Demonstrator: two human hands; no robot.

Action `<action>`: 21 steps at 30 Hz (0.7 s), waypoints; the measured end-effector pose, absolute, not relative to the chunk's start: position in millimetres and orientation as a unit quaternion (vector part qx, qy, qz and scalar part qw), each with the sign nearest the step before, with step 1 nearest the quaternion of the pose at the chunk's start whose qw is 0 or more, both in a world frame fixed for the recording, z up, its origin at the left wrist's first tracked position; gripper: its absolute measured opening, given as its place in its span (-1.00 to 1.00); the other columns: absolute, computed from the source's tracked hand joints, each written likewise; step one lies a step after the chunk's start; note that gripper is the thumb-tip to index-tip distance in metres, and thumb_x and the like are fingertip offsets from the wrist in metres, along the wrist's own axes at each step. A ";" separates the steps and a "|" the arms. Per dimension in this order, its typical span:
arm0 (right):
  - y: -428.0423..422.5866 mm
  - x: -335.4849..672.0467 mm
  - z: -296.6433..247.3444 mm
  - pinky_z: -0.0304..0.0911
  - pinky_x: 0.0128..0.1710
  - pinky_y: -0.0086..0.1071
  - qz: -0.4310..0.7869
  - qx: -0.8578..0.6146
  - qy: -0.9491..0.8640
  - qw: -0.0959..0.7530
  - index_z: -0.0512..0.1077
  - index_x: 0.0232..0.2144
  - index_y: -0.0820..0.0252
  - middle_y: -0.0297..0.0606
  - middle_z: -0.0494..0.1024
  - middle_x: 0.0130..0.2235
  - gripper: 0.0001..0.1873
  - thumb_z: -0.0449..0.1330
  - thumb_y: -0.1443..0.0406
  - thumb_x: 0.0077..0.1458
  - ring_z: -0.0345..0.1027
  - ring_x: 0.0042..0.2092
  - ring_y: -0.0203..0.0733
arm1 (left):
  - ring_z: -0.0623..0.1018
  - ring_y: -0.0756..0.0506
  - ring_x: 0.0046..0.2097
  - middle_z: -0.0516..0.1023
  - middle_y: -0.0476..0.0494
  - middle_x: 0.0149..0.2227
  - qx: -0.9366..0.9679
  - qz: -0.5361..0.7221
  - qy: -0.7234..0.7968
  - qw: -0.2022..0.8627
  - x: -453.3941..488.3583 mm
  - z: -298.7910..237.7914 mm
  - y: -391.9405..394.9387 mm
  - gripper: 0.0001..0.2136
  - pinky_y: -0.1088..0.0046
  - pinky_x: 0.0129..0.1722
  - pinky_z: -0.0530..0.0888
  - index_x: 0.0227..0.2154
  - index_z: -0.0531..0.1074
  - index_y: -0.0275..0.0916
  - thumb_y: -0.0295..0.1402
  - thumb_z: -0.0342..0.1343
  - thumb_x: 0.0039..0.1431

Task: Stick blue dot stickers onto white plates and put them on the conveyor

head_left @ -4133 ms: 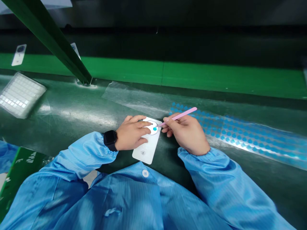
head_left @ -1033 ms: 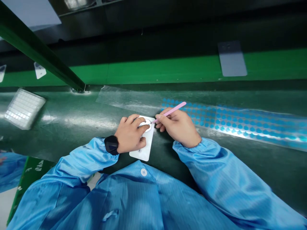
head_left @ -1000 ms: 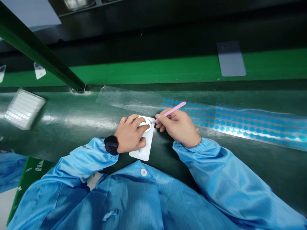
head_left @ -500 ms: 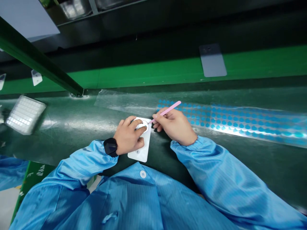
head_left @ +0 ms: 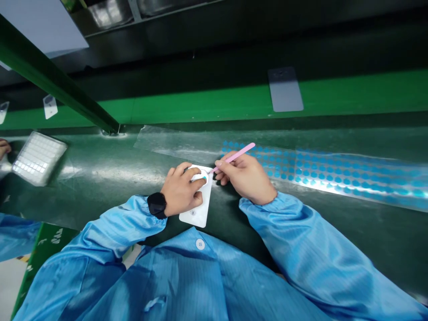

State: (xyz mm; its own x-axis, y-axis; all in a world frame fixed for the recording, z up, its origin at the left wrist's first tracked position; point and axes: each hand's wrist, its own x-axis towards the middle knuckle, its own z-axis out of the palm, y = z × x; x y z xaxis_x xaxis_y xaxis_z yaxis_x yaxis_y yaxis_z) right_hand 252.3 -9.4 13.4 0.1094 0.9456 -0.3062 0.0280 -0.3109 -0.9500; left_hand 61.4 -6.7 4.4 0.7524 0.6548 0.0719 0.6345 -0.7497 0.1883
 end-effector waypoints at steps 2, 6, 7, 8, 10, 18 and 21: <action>-9.2 252.6 12.6 0.28 -0.68 -0.46 0.537 -0.605 -0.401 0.430 0.37 -0.55 0.19 -0.32 0.47 -0.64 -0.66 0.33 0.07 -0.11 0.31 -0.66 -0.32 | 0.28 -0.30 0.12 0.47 -0.15 -0.01 0.930 0.075 0.352 0.076 61.5 3.4 -7.2 -0.70 0.15 -0.13 0.31 -0.12 0.50 -0.12 -0.33 0.08 0.06; -9.1 253.5 10.2 0.27 -0.69 -0.47 0.540 -0.598 -0.402 0.435 0.37 -0.54 0.19 -0.32 0.48 -0.63 -0.67 0.33 0.07 -0.11 0.31 -0.66 -0.32 | 0.28 -0.30 0.12 0.48 -0.15 -0.01 0.928 0.084 0.357 0.073 61.6 2.6 -8.2 -0.69 0.12 -0.11 0.29 -0.10 0.49 -0.12 -0.34 0.07 0.07; -9.2 253.6 9.7 0.27 -0.69 -0.47 0.539 -0.597 -0.402 0.437 0.38 -0.53 0.19 -0.32 0.48 -0.63 -0.67 0.33 0.07 -0.11 0.31 -0.66 -0.32 | 0.29 -0.30 0.12 0.48 -0.15 -0.01 0.928 0.084 0.356 0.074 61.7 2.4 -8.4 -0.70 0.12 -0.11 0.29 -0.11 0.49 -0.11 -0.33 0.08 0.06; -9.3 253.6 9.3 0.27 -0.69 -0.47 0.539 -0.597 -0.403 0.437 0.38 -0.53 0.19 -0.32 0.48 -0.63 -0.68 0.32 0.07 -0.10 0.31 -0.66 -0.32 | 0.29 -0.30 0.12 0.48 -0.14 -0.01 0.927 0.085 0.357 0.075 61.6 2.2 -8.5 -0.72 0.12 -0.11 0.29 -0.13 0.50 -0.11 -0.33 0.08 0.06; -9.5 253.4 8.7 0.27 -0.69 -0.47 0.540 -0.596 -0.401 0.438 0.38 -0.53 0.19 -0.33 0.48 -0.63 -0.67 0.33 0.08 -0.11 0.31 -0.65 -0.32 | 0.30 -0.30 0.12 0.49 -0.12 -0.02 0.925 0.091 0.361 0.081 61.5 1.4 -8.7 -0.74 0.13 -0.11 0.28 -0.16 0.50 -0.11 -0.33 0.09 0.06; -6.1 254.2 7.4 0.26 -0.71 -0.49 0.582 -0.566 -0.343 0.473 0.37 -0.52 0.20 -0.34 0.47 -0.62 -0.58 0.41 0.04 -0.23 0.32 -0.64 -0.32 | 0.24 -0.32 0.16 0.33 -0.29 0.12 0.905 0.076 0.390 0.151 60.0 8.5 0.8 -0.53 0.06 -0.01 0.27 -0.14 0.38 -0.22 -0.17 0.33 -0.11; -3.9 255.8 10.5 0.25 -0.72 -0.52 0.614 -0.542 -0.310 0.482 0.36 -0.54 0.20 -0.35 0.46 -0.63 -0.56 0.45 0.05 -0.29 0.32 -0.63 -0.34 | 0.25 -0.32 0.13 0.35 -0.27 0.08 0.901 0.041 0.395 0.175 62.1 16.9 9.6 -0.45 0.04 0.00 0.27 -0.14 0.35 -0.21 -0.14 0.41 -0.18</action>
State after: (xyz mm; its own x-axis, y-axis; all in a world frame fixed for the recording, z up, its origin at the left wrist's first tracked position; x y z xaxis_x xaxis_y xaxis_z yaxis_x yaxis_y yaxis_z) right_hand 255.8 -3.9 10.5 0.0533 0.9289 -0.3665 -0.2561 -0.3420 -0.9041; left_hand 62.1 9.6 16.9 0.6851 0.7256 -0.0638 0.6970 -0.6275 0.3471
